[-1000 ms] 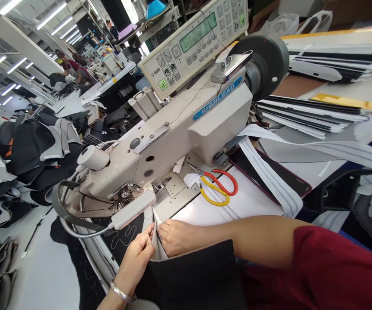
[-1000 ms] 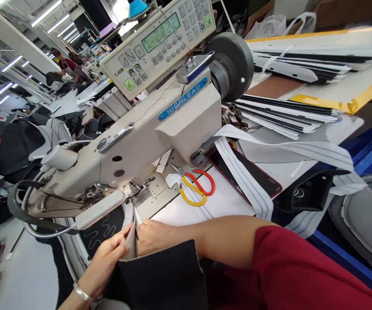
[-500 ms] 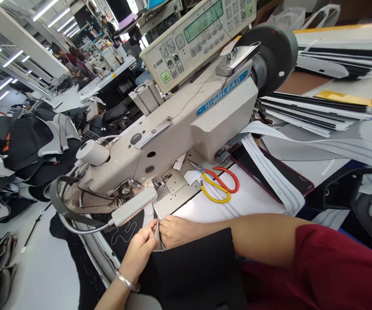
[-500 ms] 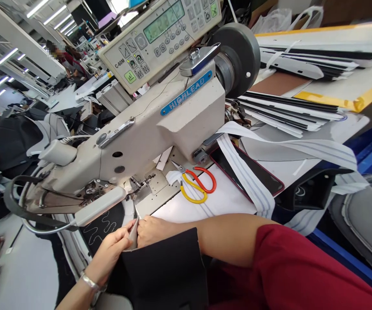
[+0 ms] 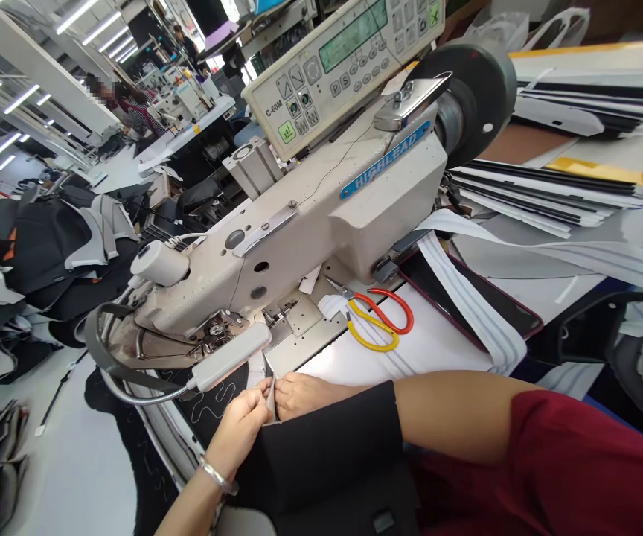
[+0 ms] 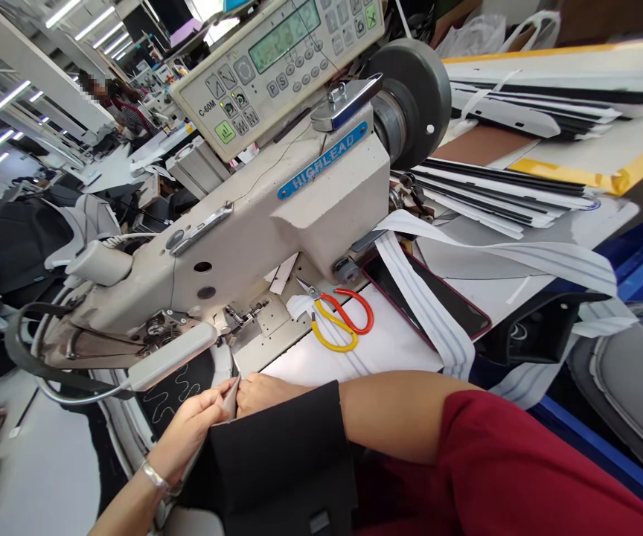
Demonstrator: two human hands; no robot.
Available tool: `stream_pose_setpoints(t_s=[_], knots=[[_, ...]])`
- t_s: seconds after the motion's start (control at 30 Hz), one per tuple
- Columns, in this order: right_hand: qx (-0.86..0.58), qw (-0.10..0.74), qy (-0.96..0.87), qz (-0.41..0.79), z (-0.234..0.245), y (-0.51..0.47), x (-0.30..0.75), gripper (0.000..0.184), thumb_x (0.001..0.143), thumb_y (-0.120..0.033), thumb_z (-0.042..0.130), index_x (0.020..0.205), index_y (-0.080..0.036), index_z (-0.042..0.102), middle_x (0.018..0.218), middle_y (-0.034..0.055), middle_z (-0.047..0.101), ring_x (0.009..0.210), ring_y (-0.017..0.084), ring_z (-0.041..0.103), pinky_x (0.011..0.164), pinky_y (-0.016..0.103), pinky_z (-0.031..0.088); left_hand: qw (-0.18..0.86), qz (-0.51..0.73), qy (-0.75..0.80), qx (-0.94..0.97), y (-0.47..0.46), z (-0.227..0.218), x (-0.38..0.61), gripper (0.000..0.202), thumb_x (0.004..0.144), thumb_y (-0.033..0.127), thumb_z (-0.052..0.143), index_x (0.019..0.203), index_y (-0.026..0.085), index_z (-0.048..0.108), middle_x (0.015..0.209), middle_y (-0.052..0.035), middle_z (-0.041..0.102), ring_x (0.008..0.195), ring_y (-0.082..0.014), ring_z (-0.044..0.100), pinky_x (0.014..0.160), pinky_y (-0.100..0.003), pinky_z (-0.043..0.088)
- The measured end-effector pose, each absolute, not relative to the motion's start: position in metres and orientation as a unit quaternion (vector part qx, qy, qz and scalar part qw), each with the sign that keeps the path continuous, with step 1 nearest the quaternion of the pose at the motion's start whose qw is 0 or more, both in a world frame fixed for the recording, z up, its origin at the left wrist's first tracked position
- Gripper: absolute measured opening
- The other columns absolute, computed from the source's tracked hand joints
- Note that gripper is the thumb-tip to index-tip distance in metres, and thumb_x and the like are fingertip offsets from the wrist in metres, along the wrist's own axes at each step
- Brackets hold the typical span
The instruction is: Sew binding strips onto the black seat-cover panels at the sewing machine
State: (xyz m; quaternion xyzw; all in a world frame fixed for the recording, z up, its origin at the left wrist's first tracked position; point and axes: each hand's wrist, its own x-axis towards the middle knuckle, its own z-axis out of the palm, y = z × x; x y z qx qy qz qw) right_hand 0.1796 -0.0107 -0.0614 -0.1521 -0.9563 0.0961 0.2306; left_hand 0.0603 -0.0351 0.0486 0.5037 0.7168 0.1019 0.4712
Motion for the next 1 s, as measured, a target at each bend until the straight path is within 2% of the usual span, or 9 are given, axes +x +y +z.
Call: stream_pose_setpoints(t_s=[0.1,0.2,0.27,0.37,0.53,0.63,0.8,0.9,1.0], knots=[[-0.161,0.241,-0.952,0.102,-0.056,-0.011,0.183,0.02,0.083,-0.014,0.044,0.065,-0.016,0.053,0.07,0.0031,0.056,0.068,0.015,0.045,0.057,0.029,0.028,0.447,0.075,0.712,0.536,-0.033,0.049,0.061,0.015,0.058,0.025,0.045,0.044,0.021,0.04,0.105,-0.0081,0.062,0.117,-0.0273,0.041,0.093,-0.035,0.032],[-0.206,0.246,-0.939,0.12,-0.048,-0.012,0.184,0.021,0.084,-0.018,0.045,0.065,-0.016,0.053,0.069,0.0028,0.055,0.068,0.015,0.045,0.055,0.029,0.028,0.421,0.047,0.705,0.569,-0.032,0.051,0.063,0.018,0.06,0.027,0.043,0.043,0.022,0.038,0.08,-0.005,0.065,0.098,-0.026,0.051,0.083,-0.031,0.037],[-0.253,0.251,-0.925,0.134,-0.042,-0.013,0.184,0.018,0.084,-0.021,0.044,0.071,-0.015,0.054,0.073,0.0041,0.055,0.071,0.017,0.045,0.055,0.03,0.029,0.39,0.026,0.705,0.591,-0.031,0.053,0.063,0.019,0.062,0.029,0.04,0.044,0.022,0.035,0.064,-0.0023,0.058,0.081,-0.0229,0.053,0.073,-0.029,0.038],[-0.269,0.266,-0.914,0.145,-0.038,-0.011,0.186,0.011,0.084,-0.021,0.046,0.083,-0.016,0.055,0.088,0.0034,0.055,0.08,0.017,0.046,0.062,0.031,0.032,0.35,0.003,0.698,0.625,-0.031,0.054,0.062,0.023,0.067,0.03,0.033,0.047,0.022,0.038,0.059,-0.0007,0.051,0.069,-0.0189,0.049,0.066,-0.028,0.037],[-0.176,0.238,-0.943,0.153,-0.042,-0.005,0.187,0.009,0.084,-0.014,0.049,0.081,-0.015,0.057,0.082,0.0013,0.056,0.077,0.012,0.048,0.069,0.025,0.036,0.293,0.01,0.66,0.692,-0.033,0.049,0.053,0.027,0.074,0.023,0.028,0.054,0.02,0.045,0.072,-0.0027,0.058,0.077,-0.0163,0.052,0.074,-0.028,0.04],[-0.175,0.214,-0.952,0.136,-0.045,-0.003,0.181,0.012,0.083,-0.011,0.048,0.074,-0.012,0.056,0.074,0.003,0.055,0.07,0.014,0.048,0.064,0.026,0.037,0.151,0.004,0.606,0.781,-0.04,0.042,0.047,0.017,0.072,0.016,0.035,0.071,0.017,0.052,0.087,-0.0061,0.058,0.083,-0.0176,0.05,0.076,-0.03,0.042],[-0.161,0.194,-0.962,0.102,-0.048,-0.002,0.171,0.013,0.079,-0.009,0.05,0.067,-0.012,0.055,0.07,0.0067,0.054,0.068,0.017,0.048,0.053,0.028,0.034,-0.101,-0.15,0.545,0.819,-0.049,0.036,0.046,0.043,0.067,0.001,0.038,0.106,0.011,0.054,0.112,-0.0112,0.053,0.089,-0.0218,0.049,0.074,-0.035,0.045],[-0.152,0.187,-0.967,0.089,-0.047,-0.002,0.171,0.016,0.079,-0.01,0.05,0.064,-0.014,0.053,0.068,0.0056,0.053,0.066,0.017,0.048,0.05,0.028,0.033,-0.126,-0.228,0.572,0.778,-0.045,0.037,0.049,0.04,0.073,0.002,0.035,0.105,0.009,0.056,0.113,-0.013,0.053,0.089,-0.0227,0.049,0.071,-0.033,0.046],[-0.153,0.18,-0.969,0.077,-0.042,-0.002,0.174,0.017,0.081,-0.01,0.048,0.064,-0.014,0.052,0.067,0.0052,0.052,0.065,0.016,0.048,0.05,0.027,0.033,-0.082,-0.253,0.625,0.733,-0.037,0.042,0.049,0.039,0.076,0.003,0.033,0.107,0.011,0.056,0.111,-0.0126,0.055,0.094,-0.0235,0.047,0.074,-0.032,0.047]])
